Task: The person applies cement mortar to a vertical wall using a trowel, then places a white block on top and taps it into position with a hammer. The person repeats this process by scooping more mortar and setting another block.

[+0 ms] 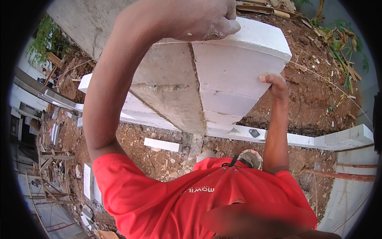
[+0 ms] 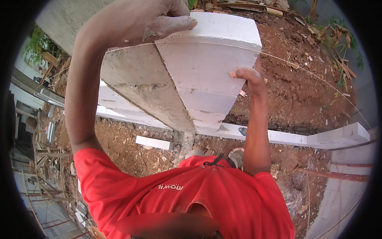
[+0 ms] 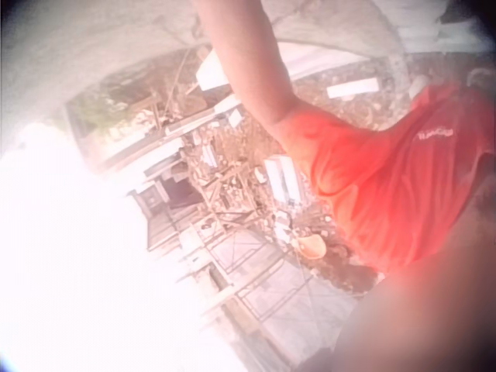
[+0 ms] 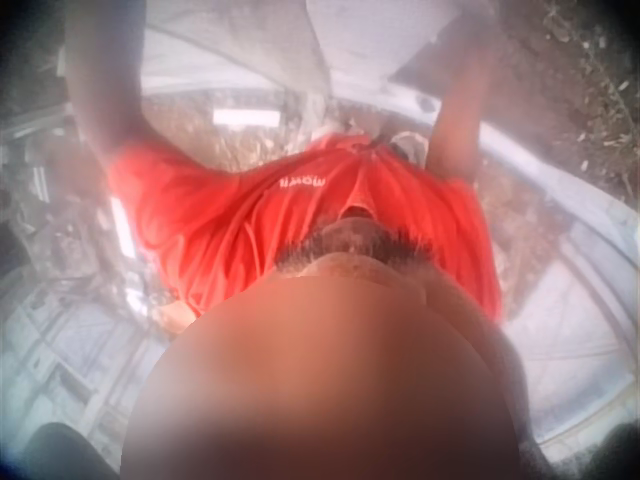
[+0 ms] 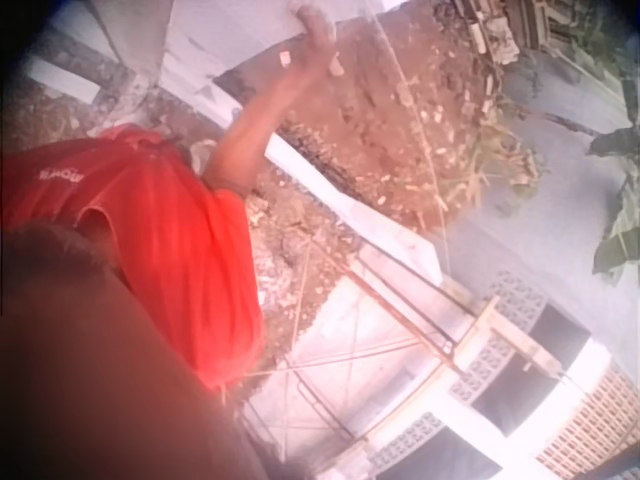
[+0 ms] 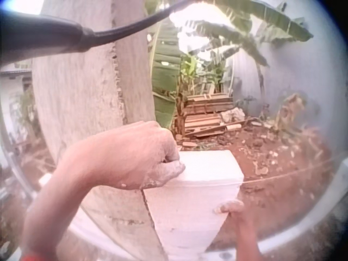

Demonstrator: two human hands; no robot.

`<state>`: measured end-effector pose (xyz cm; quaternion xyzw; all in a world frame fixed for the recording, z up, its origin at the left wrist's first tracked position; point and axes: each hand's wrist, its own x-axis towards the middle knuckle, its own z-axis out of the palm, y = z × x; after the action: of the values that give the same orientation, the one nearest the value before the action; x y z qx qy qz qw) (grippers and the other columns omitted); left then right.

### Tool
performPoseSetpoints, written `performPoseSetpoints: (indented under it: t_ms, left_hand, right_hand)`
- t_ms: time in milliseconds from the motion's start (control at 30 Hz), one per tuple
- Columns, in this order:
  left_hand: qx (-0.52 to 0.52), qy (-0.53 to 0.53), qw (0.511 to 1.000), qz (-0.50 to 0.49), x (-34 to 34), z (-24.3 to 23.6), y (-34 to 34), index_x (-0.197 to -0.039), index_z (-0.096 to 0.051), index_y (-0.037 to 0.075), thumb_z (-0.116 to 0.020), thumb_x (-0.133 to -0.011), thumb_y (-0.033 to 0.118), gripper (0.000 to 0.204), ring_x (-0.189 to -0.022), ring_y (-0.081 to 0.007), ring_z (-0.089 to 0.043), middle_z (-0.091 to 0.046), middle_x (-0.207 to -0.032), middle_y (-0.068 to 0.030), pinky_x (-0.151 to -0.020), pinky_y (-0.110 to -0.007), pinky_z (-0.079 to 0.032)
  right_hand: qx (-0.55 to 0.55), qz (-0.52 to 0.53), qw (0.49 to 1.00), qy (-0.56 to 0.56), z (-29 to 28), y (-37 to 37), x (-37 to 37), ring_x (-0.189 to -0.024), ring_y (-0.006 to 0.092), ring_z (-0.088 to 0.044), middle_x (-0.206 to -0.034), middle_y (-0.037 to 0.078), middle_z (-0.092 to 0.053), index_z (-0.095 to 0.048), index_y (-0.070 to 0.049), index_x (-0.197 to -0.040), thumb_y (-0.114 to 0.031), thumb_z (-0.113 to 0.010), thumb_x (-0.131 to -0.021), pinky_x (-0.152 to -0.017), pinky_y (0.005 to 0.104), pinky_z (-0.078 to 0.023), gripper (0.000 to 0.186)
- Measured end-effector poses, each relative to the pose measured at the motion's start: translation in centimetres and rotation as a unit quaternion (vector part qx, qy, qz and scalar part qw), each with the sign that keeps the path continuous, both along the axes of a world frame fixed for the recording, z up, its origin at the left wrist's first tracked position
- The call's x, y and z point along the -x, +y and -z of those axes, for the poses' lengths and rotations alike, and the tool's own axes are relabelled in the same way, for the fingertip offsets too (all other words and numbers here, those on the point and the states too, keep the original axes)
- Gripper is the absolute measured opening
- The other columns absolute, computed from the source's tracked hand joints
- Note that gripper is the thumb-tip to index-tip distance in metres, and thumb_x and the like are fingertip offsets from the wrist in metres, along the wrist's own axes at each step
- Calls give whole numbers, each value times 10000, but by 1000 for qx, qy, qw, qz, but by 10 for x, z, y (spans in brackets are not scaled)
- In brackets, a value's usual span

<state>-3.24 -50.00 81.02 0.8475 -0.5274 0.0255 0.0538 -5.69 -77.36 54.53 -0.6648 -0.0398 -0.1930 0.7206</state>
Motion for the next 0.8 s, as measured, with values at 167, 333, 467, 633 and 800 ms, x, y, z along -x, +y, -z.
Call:
performPoseSetpoints:
  t_ms: [167, 333, 467, 633, 800]
  left_hand:
    - [13, -12, 1000, -4, 7, 0, 0, -622, -509, -56, -554, -923, 206, 402, -542, -291, -477, -484, -563, -180, -614, -461, -434]
    - [-50, 19, 996, -68, 9, -8, -22, -672, -525, -77, -580, -911, 238, 399, -573, -331, -495, -483, -597, -216, -638, -468, -424]
    - [-18, 0, 998, -57, 7, -1, -10, -682, -527, -82, -594, -913, 246, 407, -578, -342, -491, -491, -609, -223, -637, -463, -421]
    - [-150, -80, 976, -136, -8, 12, -27, -1145, -794, 55, -738, -955, 393, 392, -1020, -268, -760, -782, -1113, -135, -889, -389, -624]
    - [-37, 10, 988, -150, 19, 0, -20, -618, -594, -43, -650, -917, 222, 404, -526, -172, -448, -495, -557, -96, -562, -398, -385]
  right_hand:
    - [-24, 12, 1000, -15, 4, 9, 1, -1232, 318, -566, -1278, 186, -577, -422, -9, -1494, -339, -817, -564, -1053, 434, -459, 1063]
    - [-23, 13, 999, -22, 2, 10, 5, -1250, 309, -563, -1311, 165, -571, -401, -59, -1539, -352, -799, -580, -1067, 462, -463, 1079]
    - [-11, 3, 998, -62, -6, 28, 1, -1332, 317, -516, -1418, 171, -536, -351, -127, -1604, -378, -787, -575, -1132, 476, -412, 1146]
    - [-12, 20, 990, -136, -18, 11, 19, -1456, 312, -420, -1577, 213, -437, -273, -74, -1653, -487, -692, -759, -1226, 465, -304, 1071]
    - [-86, 131, 976, -148, -38, 21, 7, -1441, 311, -426, -1566, 181, -456, -378, -35, -1589, -537, -335, -1072, -1240, 448, -277, 722]
